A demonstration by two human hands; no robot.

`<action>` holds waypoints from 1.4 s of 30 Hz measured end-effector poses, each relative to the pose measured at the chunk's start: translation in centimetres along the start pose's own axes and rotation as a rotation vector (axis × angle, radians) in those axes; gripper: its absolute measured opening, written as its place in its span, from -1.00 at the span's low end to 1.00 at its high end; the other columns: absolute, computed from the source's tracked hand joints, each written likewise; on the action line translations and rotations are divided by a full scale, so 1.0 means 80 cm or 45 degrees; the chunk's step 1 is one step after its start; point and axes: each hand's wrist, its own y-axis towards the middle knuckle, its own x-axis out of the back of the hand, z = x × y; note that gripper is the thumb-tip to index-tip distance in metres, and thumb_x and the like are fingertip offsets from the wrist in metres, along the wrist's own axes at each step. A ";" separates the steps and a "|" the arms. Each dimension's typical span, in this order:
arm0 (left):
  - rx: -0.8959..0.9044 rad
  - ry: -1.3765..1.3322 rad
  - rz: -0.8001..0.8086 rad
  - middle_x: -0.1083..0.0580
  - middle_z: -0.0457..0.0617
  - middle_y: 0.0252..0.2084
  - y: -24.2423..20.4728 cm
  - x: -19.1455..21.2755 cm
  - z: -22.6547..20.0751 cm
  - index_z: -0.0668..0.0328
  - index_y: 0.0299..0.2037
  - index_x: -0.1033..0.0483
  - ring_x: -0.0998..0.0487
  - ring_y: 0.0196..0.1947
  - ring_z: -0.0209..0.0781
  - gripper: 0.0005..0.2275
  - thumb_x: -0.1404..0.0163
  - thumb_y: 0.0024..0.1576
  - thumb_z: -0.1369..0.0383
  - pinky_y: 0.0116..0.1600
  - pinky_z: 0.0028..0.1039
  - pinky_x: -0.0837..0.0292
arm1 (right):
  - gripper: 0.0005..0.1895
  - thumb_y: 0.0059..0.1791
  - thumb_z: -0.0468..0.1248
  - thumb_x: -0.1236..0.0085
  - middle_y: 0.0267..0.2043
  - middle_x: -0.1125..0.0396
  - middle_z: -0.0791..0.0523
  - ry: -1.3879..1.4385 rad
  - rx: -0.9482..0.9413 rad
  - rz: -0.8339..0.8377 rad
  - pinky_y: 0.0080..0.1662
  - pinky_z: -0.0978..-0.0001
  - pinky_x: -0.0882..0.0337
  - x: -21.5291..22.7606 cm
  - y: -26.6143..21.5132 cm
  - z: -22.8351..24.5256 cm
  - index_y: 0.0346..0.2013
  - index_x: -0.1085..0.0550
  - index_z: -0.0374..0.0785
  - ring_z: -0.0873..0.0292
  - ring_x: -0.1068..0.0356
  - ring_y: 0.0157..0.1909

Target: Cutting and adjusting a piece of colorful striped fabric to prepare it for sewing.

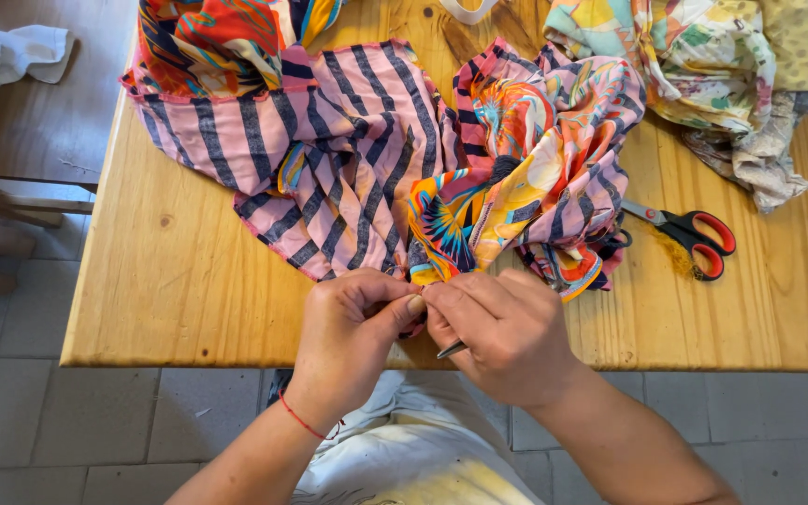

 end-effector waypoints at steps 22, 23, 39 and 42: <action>-0.598 0.255 -0.171 -0.72 0.05 -0.02 -0.022 -0.029 -0.021 0.25 -0.13 -0.75 -0.81 -0.05 -0.09 -0.91 -0.23 0.25 0.61 0.15 -0.37 -0.74 | -0.80 -0.02 -0.55 -0.25 -0.37 -0.44 0.16 0.548 -0.383 -0.005 -0.25 0.35 -0.38 0.020 0.000 0.003 -0.27 -0.56 -0.17 0.19 -0.39 -0.38; -0.636 0.290 -0.180 -0.70 0.07 0.01 -0.021 -0.029 -0.022 0.24 -0.14 -0.72 -0.78 -0.01 -0.06 -0.90 -0.24 0.24 0.62 0.18 -0.33 -0.72 | -0.81 -0.02 -0.55 -0.25 -0.36 -0.44 0.16 0.580 -0.387 0.007 -0.27 0.38 -0.39 0.022 -0.001 0.005 -0.27 -0.56 -0.18 0.21 -0.39 -0.39; -0.522 0.289 0.103 -0.60 0.02 -0.10 -0.025 -0.019 -0.027 0.18 -0.15 -0.64 -0.68 -0.10 0.02 -0.88 -0.09 0.25 0.60 0.03 -0.24 -0.60 | -0.81 0.04 -0.46 -0.24 0.20 -0.59 -0.03 1.246 -0.433 0.194 0.00 0.35 -0.62 0.043 -0.018 -0.024 -0.16 -0.60 -0.08 0.20 -0.61 -0.09; -0.521 0.253 0.295 -0.64 0.07 0.00 -0.013 0.001 -0.050 0.21 0.09 -0.65 -0.73 0.00 0.03 -0.61 0.12 0.13 0.68 0.08 -0.29 -0.66 | -0.95 0.24 -0.29 -0.15 -0.19 -0.65 0.10 1.486 -0.441 0.314 -0.10 0.31 -0.59 0.049 -0.018 -0.022 -0.09 -0.54 -0.16 0.18 -0.62 -0.20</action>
